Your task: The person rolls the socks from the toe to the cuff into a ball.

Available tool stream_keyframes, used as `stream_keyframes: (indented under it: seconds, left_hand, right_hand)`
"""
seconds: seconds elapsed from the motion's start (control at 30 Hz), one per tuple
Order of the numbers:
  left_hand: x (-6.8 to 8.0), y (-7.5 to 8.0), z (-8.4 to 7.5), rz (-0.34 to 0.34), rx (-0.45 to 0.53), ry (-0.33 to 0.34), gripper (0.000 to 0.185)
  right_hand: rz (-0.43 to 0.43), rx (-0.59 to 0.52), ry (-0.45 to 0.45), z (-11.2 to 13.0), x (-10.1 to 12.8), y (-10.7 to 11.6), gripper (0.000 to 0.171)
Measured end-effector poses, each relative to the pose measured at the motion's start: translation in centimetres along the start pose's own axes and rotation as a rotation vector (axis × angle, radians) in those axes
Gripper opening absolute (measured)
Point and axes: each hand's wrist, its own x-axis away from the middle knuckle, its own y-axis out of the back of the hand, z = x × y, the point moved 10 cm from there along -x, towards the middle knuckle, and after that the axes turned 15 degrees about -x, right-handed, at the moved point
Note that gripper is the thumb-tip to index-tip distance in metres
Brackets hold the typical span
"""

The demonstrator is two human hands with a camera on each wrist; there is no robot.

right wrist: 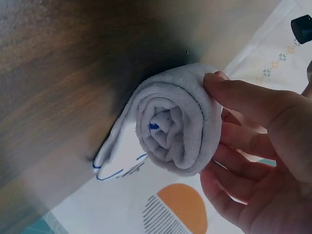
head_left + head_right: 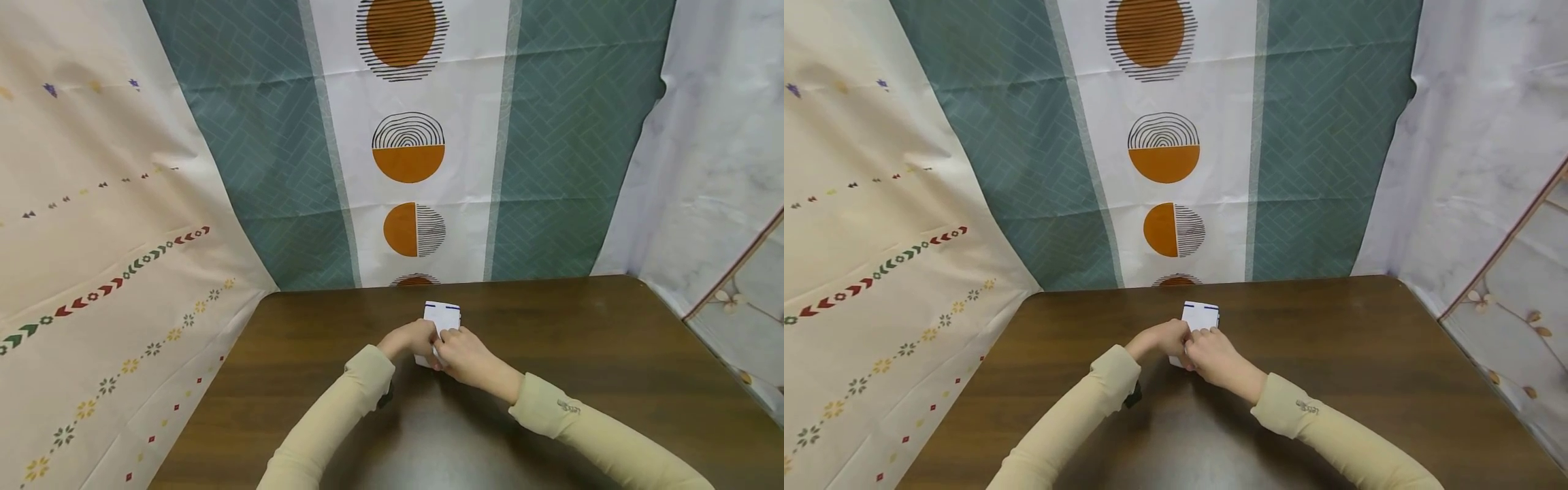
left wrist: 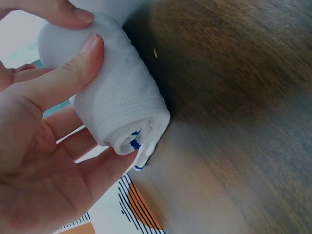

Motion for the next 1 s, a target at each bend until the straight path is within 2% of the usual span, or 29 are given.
stream_keyframes:
  seconds: [0.1,0.17,0.33,0.5,0.6,0.7,0.8,0.87,1.0]
  left_hand:
    - [-0.1,0.2,-0.2,0.018,0.027,-0.015,0.023]
    - [-0.3,0.1,0.0,0.035,0.068,-0.025,0.023]
    - [-0.7,-0.5,0.4,0.106,0.218,-0.058,0.019]
    - [-0.6,-1.6,-0.4,0.236,0.318,-0.131,0.009]
    - [-0.2,-2.3,-0.1,0.301,0.3,-0.073,0.027]
    - [0.0,-2.5,0.6,0.298,0.117,-0.001,0.049]
    - [0.0,-2.2,1.0,0.227,-0.062,0.065,0.063]
    - [-0.1,-1.9,0.6,0.171,-0.176,0.087,0.065]
    - [-0.2,-1.2,-0.6,0.083,-0.262,0.102,0.058]
  right_hand:
    - [0.021,0.041,0.004,0.0,-0.2,-0.1,0.039]
    - [0.021,0.03,0.002,-0.3,-0.5,0.0,0.038]
    - [0.021,-0.088,-0.014,-1.5,-1.2,0.0,0.036]
    - [0.094,-0.213,-0.055,-2.8,-1.6,-0.7,0.033]
    - [0.135,-0.294,-0.112,-3.7,-1.7,-1.1,0.033]
    - [0.17,-0.369,-0.153,-4.5,-1.9,-1.6,0.028]
    - [0.216,-0.426,-0.186,-5.1,-2.0,-2.1,0.022]
    - [0.252,-0.468,-0.212,-5.5,-2.2,-2.5,0.015]
    - [0.316,-0.546,-0.272,-6.6,-2.3,-3.2,0.008]
